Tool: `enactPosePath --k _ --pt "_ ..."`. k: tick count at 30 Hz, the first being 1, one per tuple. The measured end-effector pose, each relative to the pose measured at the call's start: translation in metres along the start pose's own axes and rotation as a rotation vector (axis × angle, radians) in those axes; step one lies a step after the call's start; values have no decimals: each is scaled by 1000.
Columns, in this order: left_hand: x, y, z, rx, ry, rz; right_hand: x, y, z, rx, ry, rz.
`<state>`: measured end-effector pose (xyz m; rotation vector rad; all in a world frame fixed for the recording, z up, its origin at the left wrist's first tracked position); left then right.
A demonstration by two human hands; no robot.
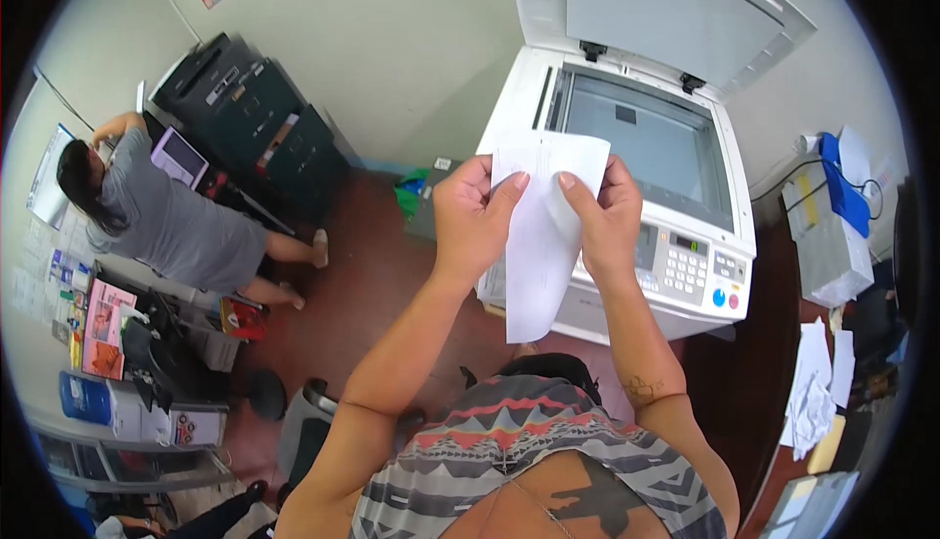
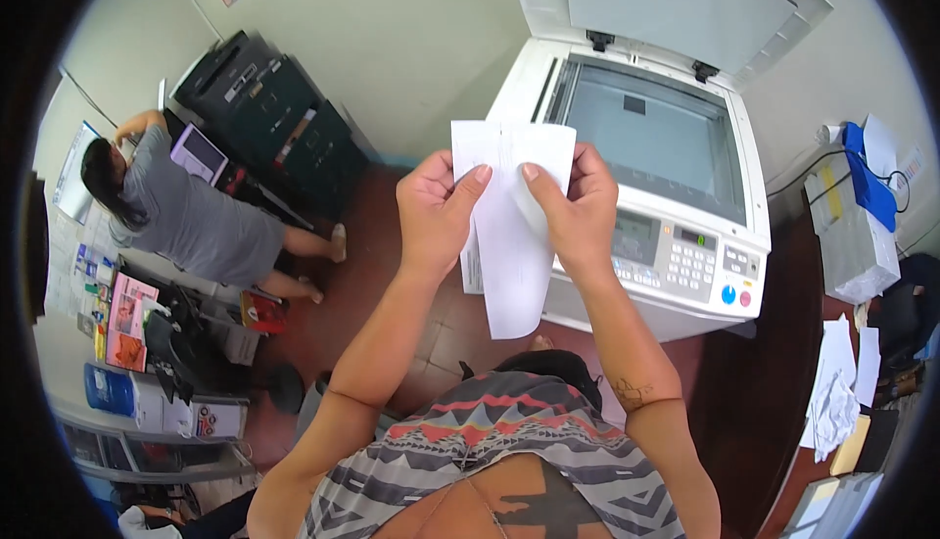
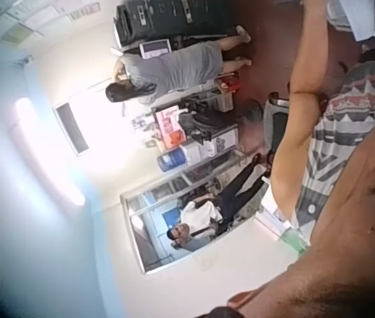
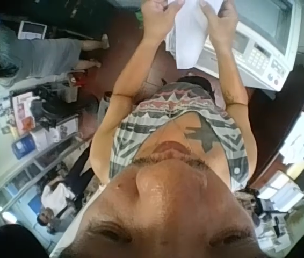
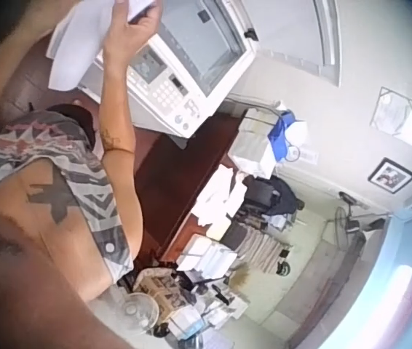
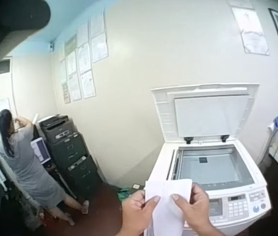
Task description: Photocopying documents, organizing papers, and writing on them at a desk.
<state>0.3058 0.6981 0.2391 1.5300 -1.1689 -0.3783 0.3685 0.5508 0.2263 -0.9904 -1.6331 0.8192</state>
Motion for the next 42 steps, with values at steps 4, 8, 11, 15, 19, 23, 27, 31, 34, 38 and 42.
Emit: enactPosePath --k 4,8,11,15,19,23,27,31,34,38,42 --pt "0 -6 -41 33 2 -114 20 7 -34 1 -84 -28" --pt "1 -16 -71 11 13 -169 27 13 -61 9 -69 -51" --pt "16 -14 -89 65 66 -79 28 19 -78 8 -43 -48" --pt "11 -22 -117 73 9 -11 35 17 -96 -32 -35 20" --pt "4 -20 -137 80 -15 20 50 23 -97 -44 15 -19" --pt "-4 -18 -156 13 -93 68 62 22 -101 -89 35 22" --pt "-14 -15 -171 33 -119 53 77 25 -102 -134 64 19" --pt "-22 -14 -178 12 -128 79 88 28 -101 -160 64 33" --pt "-29 -17 -182 -2 -142 104 96 27 -99 -174 59 35" --pt "-34 -16 -184 -18 -150 130 101 27 -98 -186 49 48" --pt "-37 -16 -183 -28 -144 155 104 24 -95 -210 39 60"
Point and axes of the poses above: each hand's wrist, its own z-axis away from the middle knuckle, its own x-axis out of the palm, y = z × x, the point moved 5 cm from there along -z, towards the middle knuckle, and after that the axes turned 10 degrees about y, right-handed, at the moved point
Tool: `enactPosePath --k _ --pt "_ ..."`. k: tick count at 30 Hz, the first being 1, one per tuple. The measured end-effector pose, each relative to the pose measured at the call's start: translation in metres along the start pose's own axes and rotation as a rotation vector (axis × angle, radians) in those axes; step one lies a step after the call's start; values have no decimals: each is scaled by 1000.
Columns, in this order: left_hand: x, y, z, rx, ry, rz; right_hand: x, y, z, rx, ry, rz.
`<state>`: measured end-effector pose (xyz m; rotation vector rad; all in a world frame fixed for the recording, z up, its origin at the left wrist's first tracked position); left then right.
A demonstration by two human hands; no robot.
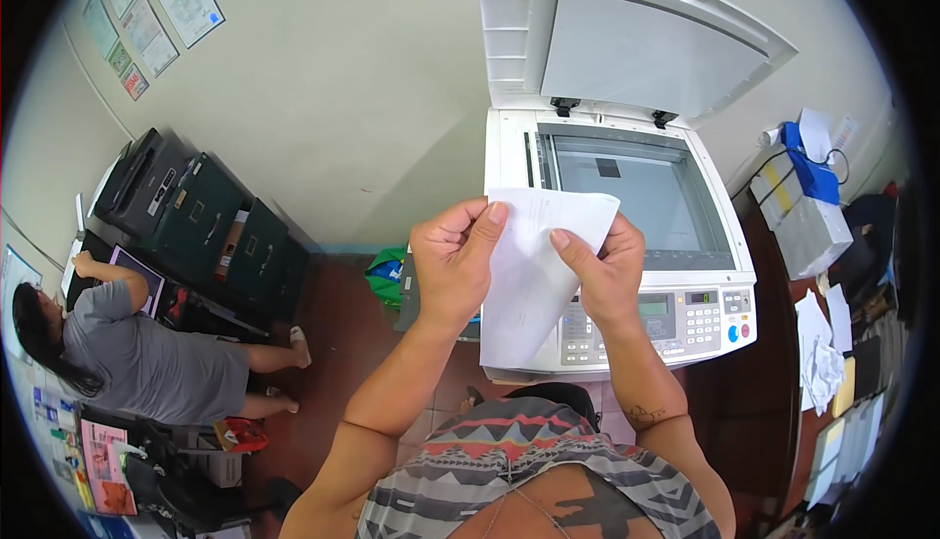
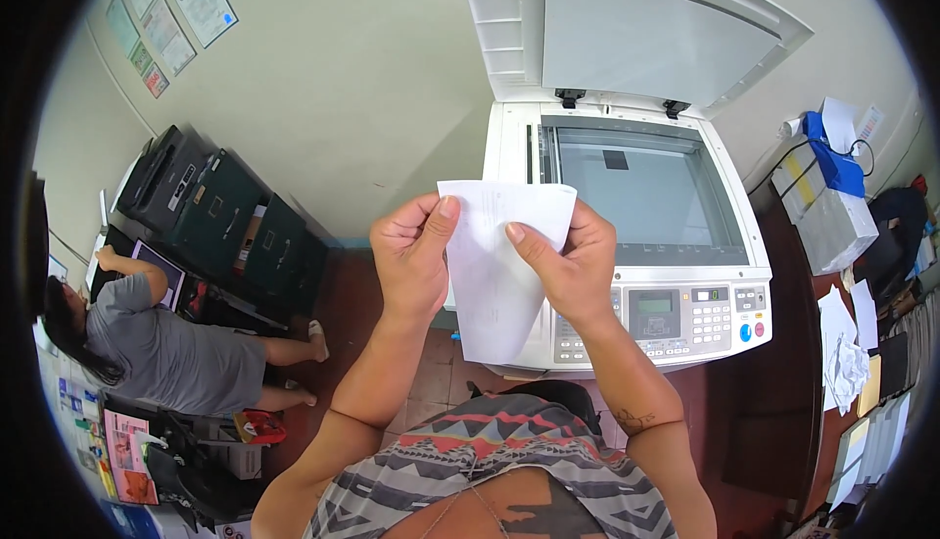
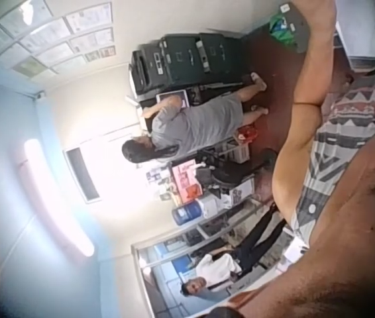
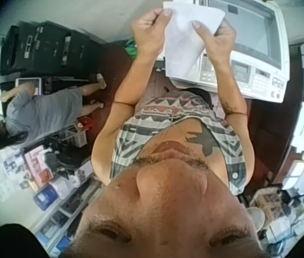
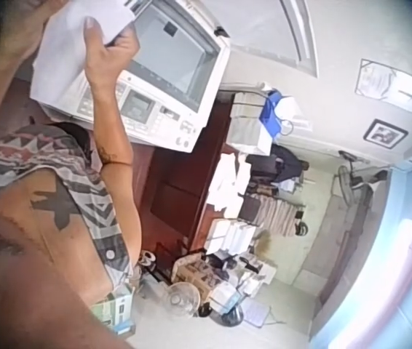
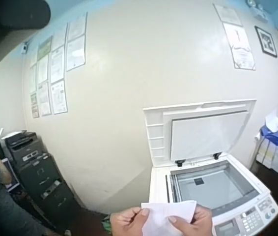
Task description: Photocopying documents, organizing papers, and writing on them at a desk.
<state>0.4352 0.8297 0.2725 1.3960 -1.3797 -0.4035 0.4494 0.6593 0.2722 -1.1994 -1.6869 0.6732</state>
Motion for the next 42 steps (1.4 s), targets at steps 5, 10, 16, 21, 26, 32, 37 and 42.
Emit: enactPosePath --k 5,10,16,21,26,32,37,42 --pt "-1 1 1 -21 19 -33 -4 -4 1 21 31 17" --pt "-9 2 0 -24 -27 -96 -20 -13 -19 -41 63 180" --pt "-13 3 6 -15 -72 -119 -24 -12 -16 -103 119 294" --pt "-20 6 4 -16 -91 -244 -26 -16 -17 -144 73 397" --pt "-20 15 -2 -82 -130 -272 -31 -28 -43 -3 -175 233" --pt "-15 26 -4 -74 -200 -326 13 -43 -39 104 -570 668" --pt "-25 34 -7 -85 -158 -212 -5 -33 -43 142 -362 676" --pt "-39 28 -6 -92 -136 -143 -3 -33 -32 -63 -279 543"
Point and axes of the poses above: each hand's wrist, its own z-axis away from the middle knuckle, its own x-axis out of the palm, y = z × x, the point moved 5 cm from there along -z, towards the middle knuckle, and after that the axes turned 10 degrees about y, right-handed, at the moved point
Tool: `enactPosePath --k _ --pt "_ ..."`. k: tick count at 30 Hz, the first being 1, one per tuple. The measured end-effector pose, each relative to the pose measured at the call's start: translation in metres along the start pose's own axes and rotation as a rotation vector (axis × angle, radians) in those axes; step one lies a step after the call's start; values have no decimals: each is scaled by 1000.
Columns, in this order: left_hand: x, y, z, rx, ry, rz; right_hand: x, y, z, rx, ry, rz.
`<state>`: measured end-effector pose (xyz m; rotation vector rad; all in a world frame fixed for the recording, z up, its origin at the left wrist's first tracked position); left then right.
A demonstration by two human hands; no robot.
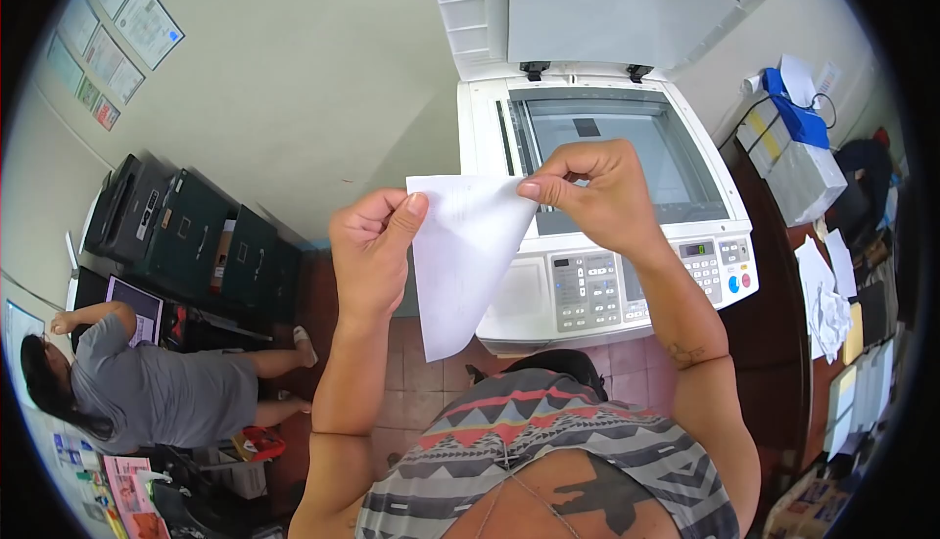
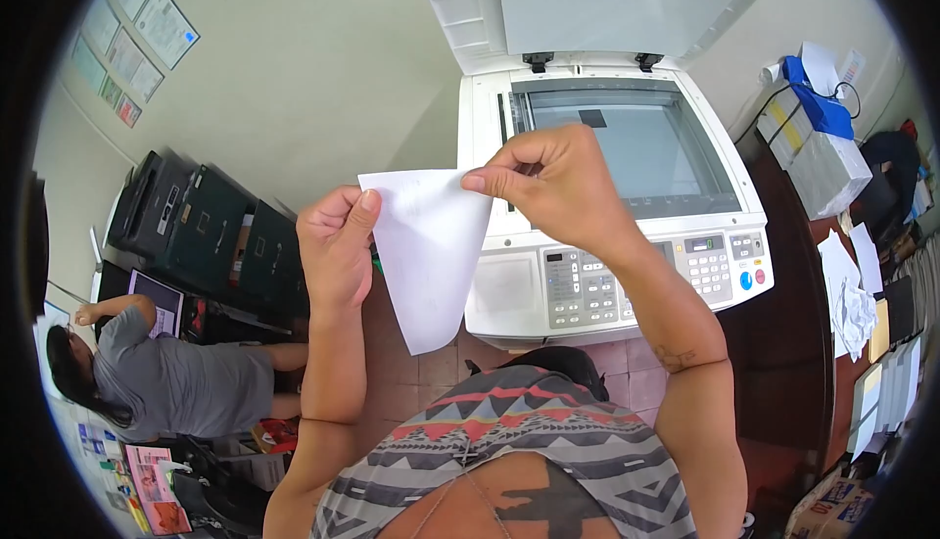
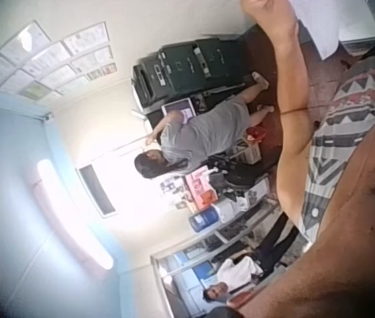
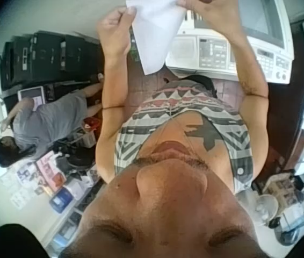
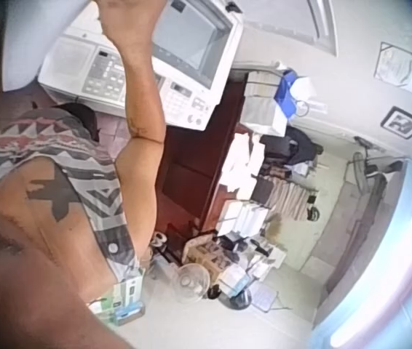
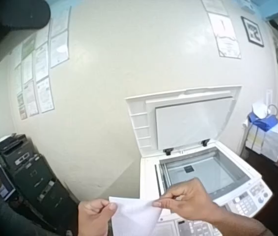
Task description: Photocopying documents, organizing papers, and writing on them at a desk.
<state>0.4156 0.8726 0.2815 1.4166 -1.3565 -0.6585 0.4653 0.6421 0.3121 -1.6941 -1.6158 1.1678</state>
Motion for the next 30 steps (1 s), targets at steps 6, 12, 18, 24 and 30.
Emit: enactPosePath --k 6,12,18,24,30 --pt "-5 -6 4 -51 57 49 -2 14 7 25 192 -190" --pt "-19 -10 1 -82 106 85 8 9 7 57 147 -424" --pt "-23 -4 7 -7 84 74 23 7 14 56 111 -314" --pt "-42 3 6 31 102 51 12 0 7 -106 117 -151" --pt "-25 28 4 94 -109 -235 61 -63 -6 -371 -112 216"
Point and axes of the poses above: each hand's wrist, its own z-axis away from the middle knuckle, its own x-axis out of the palm, y = z × x, the point moved 5 cm from there along -z, towards the middle knuckle, and after that the axes turned 10 degrees about y, right-handed, at the moved point
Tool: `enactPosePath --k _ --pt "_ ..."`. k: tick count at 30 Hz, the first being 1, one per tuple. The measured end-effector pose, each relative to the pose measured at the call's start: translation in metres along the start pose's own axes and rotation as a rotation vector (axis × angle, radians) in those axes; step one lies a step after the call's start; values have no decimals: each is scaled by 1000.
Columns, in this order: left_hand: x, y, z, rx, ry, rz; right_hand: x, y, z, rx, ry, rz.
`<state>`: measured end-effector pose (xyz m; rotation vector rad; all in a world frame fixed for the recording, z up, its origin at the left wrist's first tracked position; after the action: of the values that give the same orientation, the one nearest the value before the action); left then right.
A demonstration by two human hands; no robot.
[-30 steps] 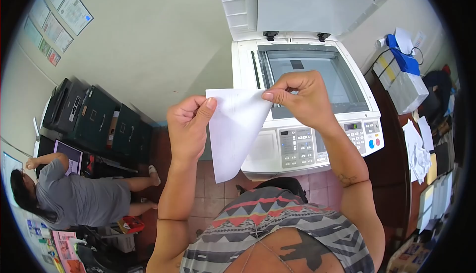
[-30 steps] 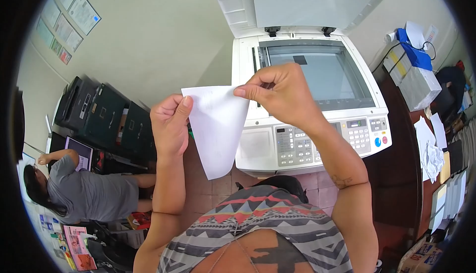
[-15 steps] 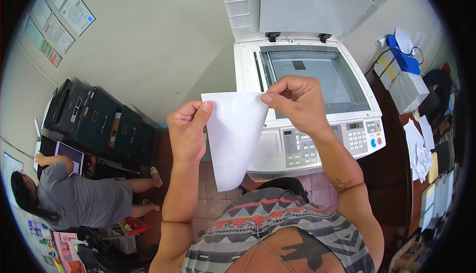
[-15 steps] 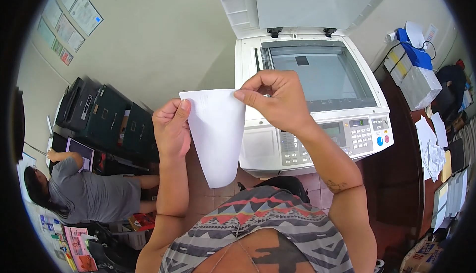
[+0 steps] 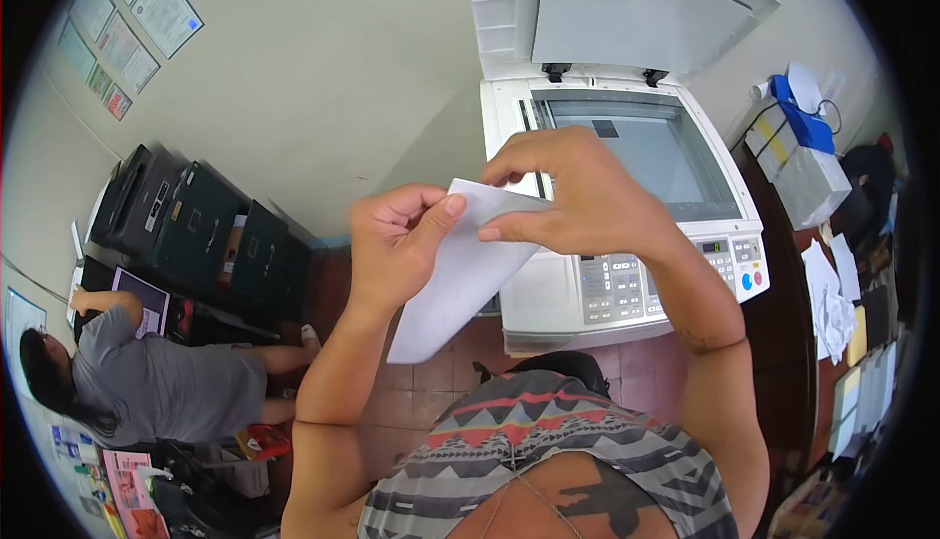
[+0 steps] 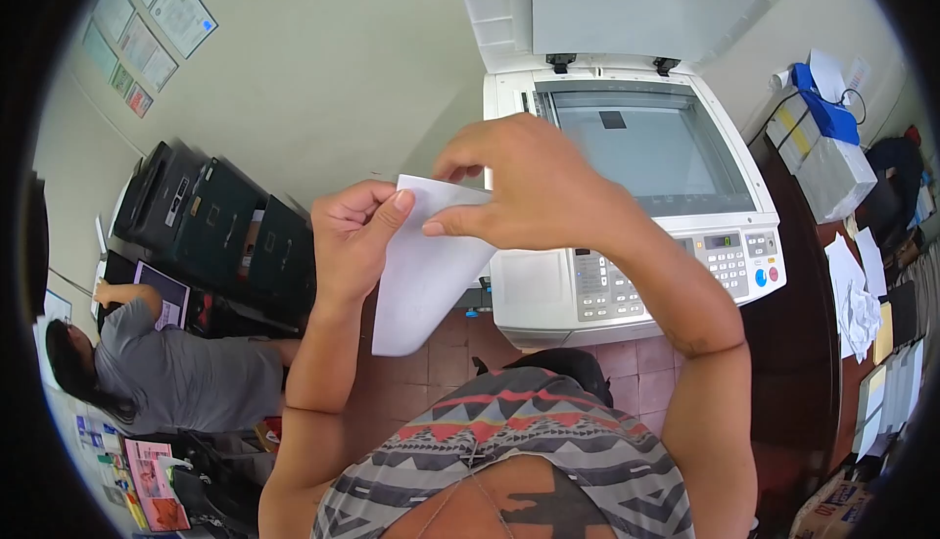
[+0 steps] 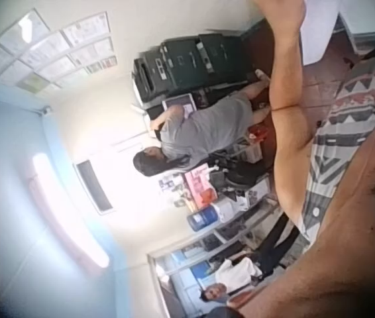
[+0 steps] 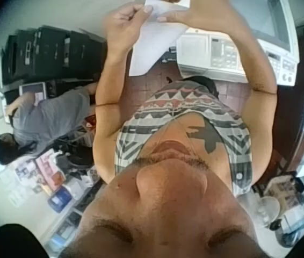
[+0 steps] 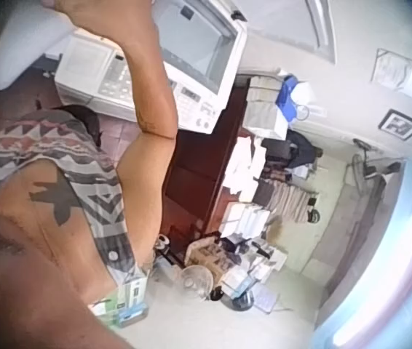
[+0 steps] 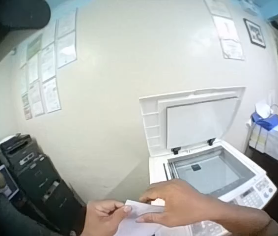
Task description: Photocopying documents, organizing papers, and writing on them at a desk.
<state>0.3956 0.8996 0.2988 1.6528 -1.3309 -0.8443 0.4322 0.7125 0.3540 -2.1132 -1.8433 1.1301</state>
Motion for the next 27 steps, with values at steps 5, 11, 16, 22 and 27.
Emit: enactPosePath --k 5,11,16,22,27 --pt "-14 12 -1 44 -9 -38 20 8 -4 261 -315 60" --pt "-46 5 -4 33 16 -2 19 7 10 189 -188 -37" --pt "-60 3 -10 -3 -3 83 24 8 12 231 -97 -48" --pt "-68 -7 -20 -18 -21 168 23 9 9 213 -62 39" --pt "-57 -21 -34 -59 -31 211 21 33 5 323 -34 -15"
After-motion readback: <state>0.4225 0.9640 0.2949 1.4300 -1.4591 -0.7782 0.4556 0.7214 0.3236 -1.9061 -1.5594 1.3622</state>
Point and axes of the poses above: each hand's wrist, its own z-axis away from the middle knuckle, its own x-axis out of the palm, y = z × x, the point moved 5 cm from there along -z, towards the middle knuckle, and after that the axes turned 10 degrees about y, right-handed, at the moved point
